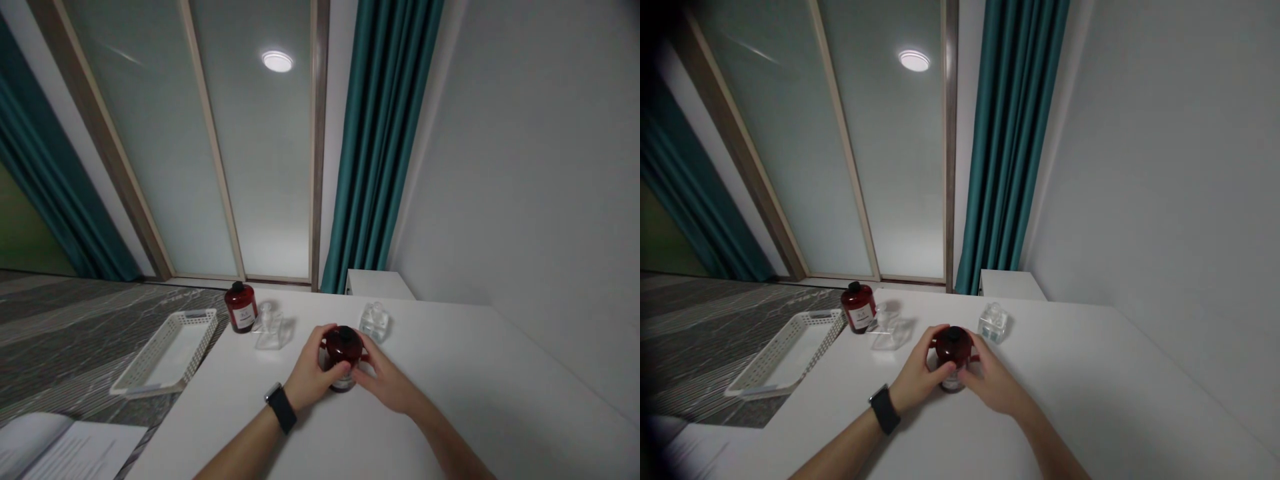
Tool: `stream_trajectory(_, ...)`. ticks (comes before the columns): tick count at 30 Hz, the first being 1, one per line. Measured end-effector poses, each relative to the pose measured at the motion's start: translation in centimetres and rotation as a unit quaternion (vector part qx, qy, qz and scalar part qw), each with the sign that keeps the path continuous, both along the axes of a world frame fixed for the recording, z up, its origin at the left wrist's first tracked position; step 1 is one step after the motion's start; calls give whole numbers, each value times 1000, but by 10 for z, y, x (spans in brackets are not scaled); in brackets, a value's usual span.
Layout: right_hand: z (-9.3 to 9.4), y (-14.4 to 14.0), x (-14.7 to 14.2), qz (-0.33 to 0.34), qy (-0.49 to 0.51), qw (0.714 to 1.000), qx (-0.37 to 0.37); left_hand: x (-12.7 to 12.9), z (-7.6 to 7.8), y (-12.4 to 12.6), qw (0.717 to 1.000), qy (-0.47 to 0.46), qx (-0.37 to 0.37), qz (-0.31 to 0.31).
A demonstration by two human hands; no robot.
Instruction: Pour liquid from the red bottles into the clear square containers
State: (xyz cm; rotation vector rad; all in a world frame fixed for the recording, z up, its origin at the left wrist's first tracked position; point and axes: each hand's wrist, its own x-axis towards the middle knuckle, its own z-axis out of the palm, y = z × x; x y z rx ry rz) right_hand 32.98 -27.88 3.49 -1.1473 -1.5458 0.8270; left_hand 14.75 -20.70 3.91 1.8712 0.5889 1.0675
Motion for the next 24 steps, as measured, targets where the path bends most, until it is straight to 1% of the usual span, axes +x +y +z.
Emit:
stream_trajectory(2,5,0,6,-5,15,1000,18,1,0,-1,1000,-6,-4,3)
stream_trajectory(3,7,0,7,-20,26,999,32,2,0,-2,1000,-9,-8,7)
stream_trajectory(6,10,3,6,-96,45,991,81,5,2,-5,1000,-13,-22,13)
stream_trajectory(8,9,5,1,-151,46,981,111,8,3,-8,999,-17,-29,15)
stream_trajectory(10,8,7,-4,-189,48,972,134,10,4,-10,999,-16,-32,13)
stream_trajectory(12,6,8,-8,-204,45,967,146,11,4,-12,999,-7,-28,14)
stream_trajectory(14,6,7,-12,-209,39,965,154,12,5,-14,1000,5,-8,25)
stream_trajectory(20,12,4,-19,-248,15,956,155,15,10,-19,991,29,99,90)
stream_trajectory(22,15,3,-20,-257,9,955,146,14,13,-19,990,33,111,85)
stream_trajectory(24,17,3,-20,-255,8,957,141,13,14,-18,992,35,103,65)
